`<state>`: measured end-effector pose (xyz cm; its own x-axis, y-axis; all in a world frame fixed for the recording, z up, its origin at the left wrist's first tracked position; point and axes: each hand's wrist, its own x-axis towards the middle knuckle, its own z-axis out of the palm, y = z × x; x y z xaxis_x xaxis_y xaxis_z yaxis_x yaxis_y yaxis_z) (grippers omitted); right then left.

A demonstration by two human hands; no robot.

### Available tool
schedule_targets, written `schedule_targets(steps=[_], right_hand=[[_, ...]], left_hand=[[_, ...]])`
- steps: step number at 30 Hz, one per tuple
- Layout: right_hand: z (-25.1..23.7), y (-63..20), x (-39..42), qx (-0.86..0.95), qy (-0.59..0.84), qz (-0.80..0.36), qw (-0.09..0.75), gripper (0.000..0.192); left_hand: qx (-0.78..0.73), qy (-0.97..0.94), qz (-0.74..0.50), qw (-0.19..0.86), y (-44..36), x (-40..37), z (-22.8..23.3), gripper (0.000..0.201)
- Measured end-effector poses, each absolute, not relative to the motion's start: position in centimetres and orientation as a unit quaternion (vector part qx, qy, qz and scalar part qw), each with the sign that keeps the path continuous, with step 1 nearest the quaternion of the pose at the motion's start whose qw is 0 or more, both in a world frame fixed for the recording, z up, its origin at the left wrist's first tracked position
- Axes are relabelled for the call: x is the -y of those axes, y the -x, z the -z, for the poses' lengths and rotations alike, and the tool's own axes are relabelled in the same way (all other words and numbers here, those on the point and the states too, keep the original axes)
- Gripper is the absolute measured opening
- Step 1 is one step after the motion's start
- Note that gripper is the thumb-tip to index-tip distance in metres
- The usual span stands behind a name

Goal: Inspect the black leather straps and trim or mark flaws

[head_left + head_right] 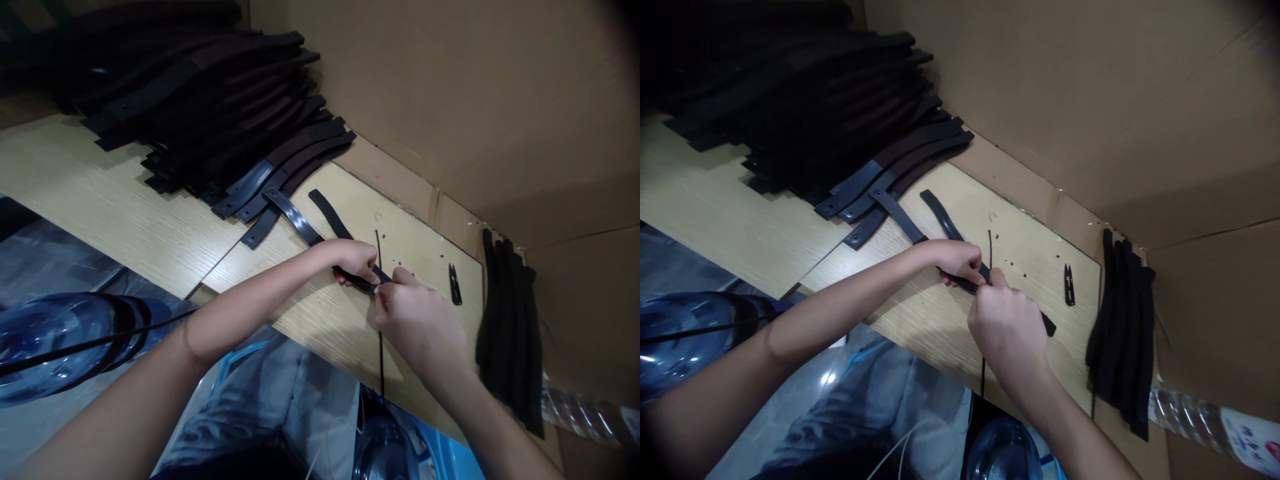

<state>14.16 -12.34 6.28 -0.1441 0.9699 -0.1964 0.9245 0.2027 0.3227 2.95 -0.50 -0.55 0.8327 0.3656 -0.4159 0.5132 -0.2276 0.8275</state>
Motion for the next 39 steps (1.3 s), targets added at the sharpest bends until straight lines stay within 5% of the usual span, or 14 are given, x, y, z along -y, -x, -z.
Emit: schedule_targets(steps=[39], right_hand=[[-6.24, -14.02, 12.3, -0.761, -0.619, -0.064, 0.183, 0.021]], left_hand=[[-0.285, -0.782, 0.063, 0.55, -2.95, 0.58, 0.56, 0.029]])
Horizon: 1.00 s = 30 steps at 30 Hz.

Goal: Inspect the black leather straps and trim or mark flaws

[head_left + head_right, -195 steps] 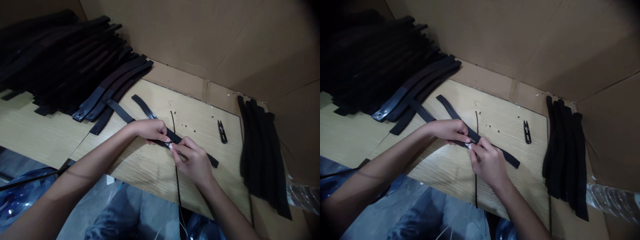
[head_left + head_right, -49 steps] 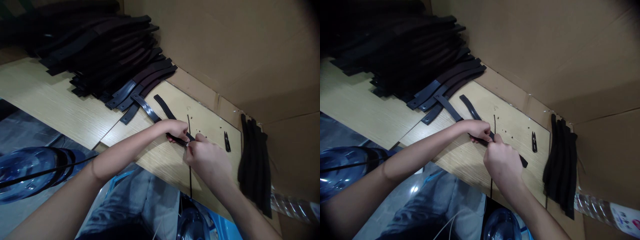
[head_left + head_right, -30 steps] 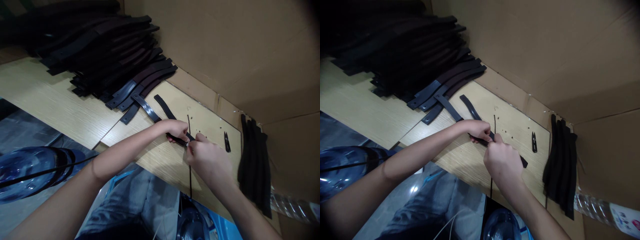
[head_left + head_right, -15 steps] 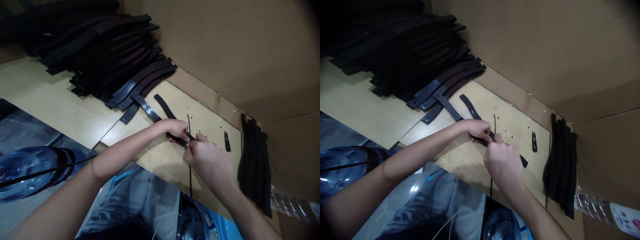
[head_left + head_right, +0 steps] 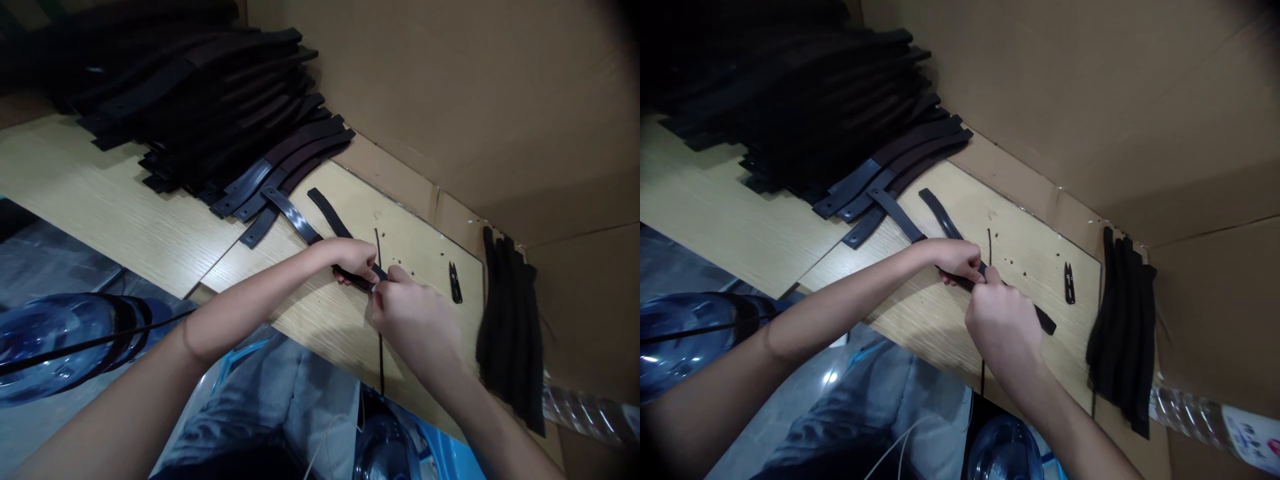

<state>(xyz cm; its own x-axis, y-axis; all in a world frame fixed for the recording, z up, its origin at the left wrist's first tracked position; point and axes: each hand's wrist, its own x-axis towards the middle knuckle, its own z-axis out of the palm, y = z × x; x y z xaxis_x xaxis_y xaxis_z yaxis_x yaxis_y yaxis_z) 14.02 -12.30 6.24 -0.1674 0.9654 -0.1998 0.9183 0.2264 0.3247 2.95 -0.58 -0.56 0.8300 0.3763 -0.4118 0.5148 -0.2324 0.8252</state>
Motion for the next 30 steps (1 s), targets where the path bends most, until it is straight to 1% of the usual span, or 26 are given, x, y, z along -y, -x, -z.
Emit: schedule_targets(steps=[7, 10, 20, 24, 30], right_hand=[[-5.8, -14.8, 12.2, -0.771, -0.617, -0.052, 0.149, 0.021], [-5.5, -15.5, 12.2, -0.777, -0.617, -0.039, 0.117, 0.022], [-2.9, -18.8, 12.3, -0.792, -0.595, 0.091, -0.106, 0.024], [-1.5, -19.9, 12.0, -0.787, -0.572, 0.15, -0.177, 0.02], [-0.1, -19.9, 12.3, -0.764, -0.559, 0.183, -0.265, 0.016]], left_hand=[[-0.281, -0.785, 0.062, 0.549, -3.0, 0.5, 0.6, 0.029], [-0.281, -0.784, 0.065, 0.55, -3.0, 0.5, 0.8, 0.03], [-0.271, -0.793, 0.058, 0.542, -3.0, 0.6, 0.7, 0.03], [-0.272, -0.797, 0.057, 0.536, -2.9, 0.7, 0.2, 0.034], [-0.276, -0.795, 0.058, 0.537, -2.9, 0.6, 0.3, 0.034]])
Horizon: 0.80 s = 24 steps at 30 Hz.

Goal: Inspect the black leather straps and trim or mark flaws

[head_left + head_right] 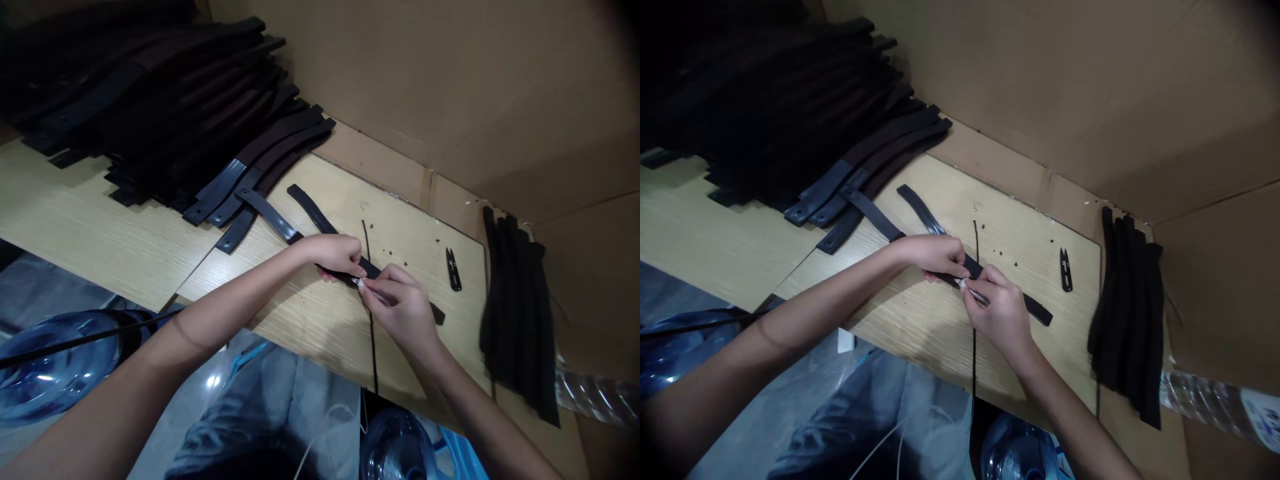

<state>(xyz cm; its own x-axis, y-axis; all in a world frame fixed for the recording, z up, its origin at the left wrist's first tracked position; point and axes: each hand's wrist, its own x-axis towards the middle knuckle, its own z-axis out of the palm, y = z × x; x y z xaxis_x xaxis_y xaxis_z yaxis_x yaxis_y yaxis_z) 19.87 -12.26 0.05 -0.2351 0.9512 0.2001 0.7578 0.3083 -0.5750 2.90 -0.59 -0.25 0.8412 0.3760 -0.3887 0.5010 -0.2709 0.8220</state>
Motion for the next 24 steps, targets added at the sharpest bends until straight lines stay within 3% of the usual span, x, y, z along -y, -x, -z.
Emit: schedule_targets(steps=[4, 12, 24], right_hand=[[0.5, -19.8, 12.4, 0.747, 0.568, -0.19, 0.289, 0.015], [-1.7, -19.4, 13.0, 0.783, 0.602, -0.053, 0.146, 0.019], [-2.5, -19.1, 13.0, 0.799, 0.594, -0.032, 0.088, 0.023]], left_hand=[[-0.263, -0.798, 0.059, 0.539, -2.9, 0.5, 0.5, 0.035], [-0.283, -0.782, 0.079, 0.549, -2.9, 0.4, 0.3, 0.035], [-0.274, -0.776, 0.07, 0.564, -2.8, 0.3, 0.5, 0.036]])
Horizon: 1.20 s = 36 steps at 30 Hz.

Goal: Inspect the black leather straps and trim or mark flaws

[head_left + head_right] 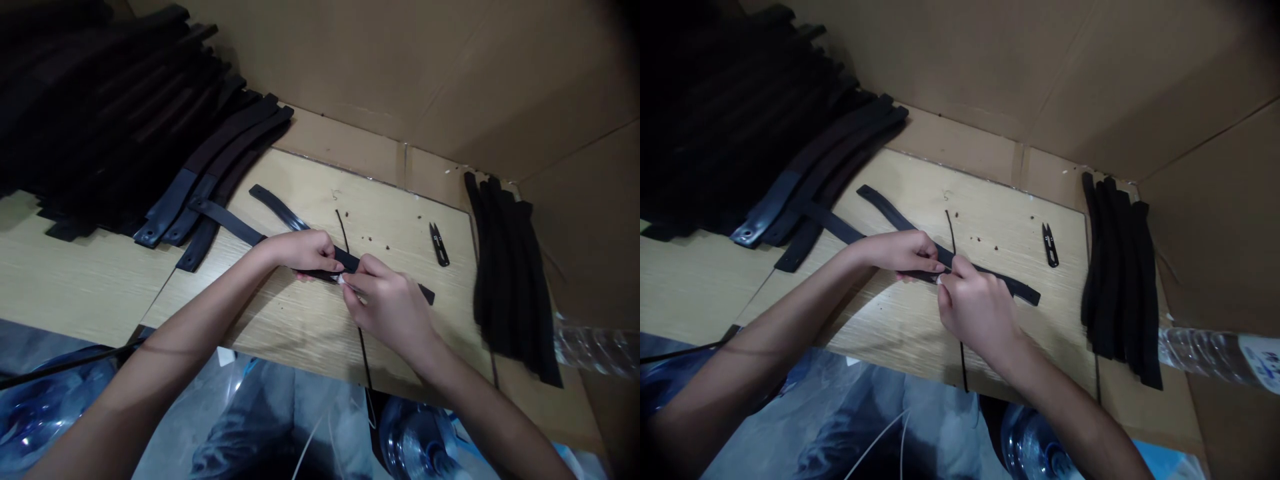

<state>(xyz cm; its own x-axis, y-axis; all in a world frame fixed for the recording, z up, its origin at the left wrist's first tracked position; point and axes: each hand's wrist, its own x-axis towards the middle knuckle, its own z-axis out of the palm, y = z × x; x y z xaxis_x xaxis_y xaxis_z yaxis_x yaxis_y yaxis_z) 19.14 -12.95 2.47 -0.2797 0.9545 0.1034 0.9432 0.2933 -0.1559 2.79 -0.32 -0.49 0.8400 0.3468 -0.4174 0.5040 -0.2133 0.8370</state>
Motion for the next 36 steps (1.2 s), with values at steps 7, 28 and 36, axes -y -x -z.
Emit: schedule_targets(steps=[7, 28, 36], right_hand=[[-3.7, -18.0, 12.7, 0.798, 0.602, 0.009, 0.016, 0.024], [-0.8, -19.1, 12.7, 0.799, 0.573, -0.056, 0.173, 0.022], [2.1, -19.5, 12.6, 0.804, 0.504, -0.066, 0.308, 0.017]], left_hand=[[-0.285, -0.778, 0.077, 0.554, -2.9, 0.4, 0.3, 0.033], [-0.289, -0.787, 0.072, 0.54, -3.2, 0.6, 0.3, 0.034], [-0.291, -0.78, 0.069, 0.55, -3.2, 0.5, 0.4, 0.031]])
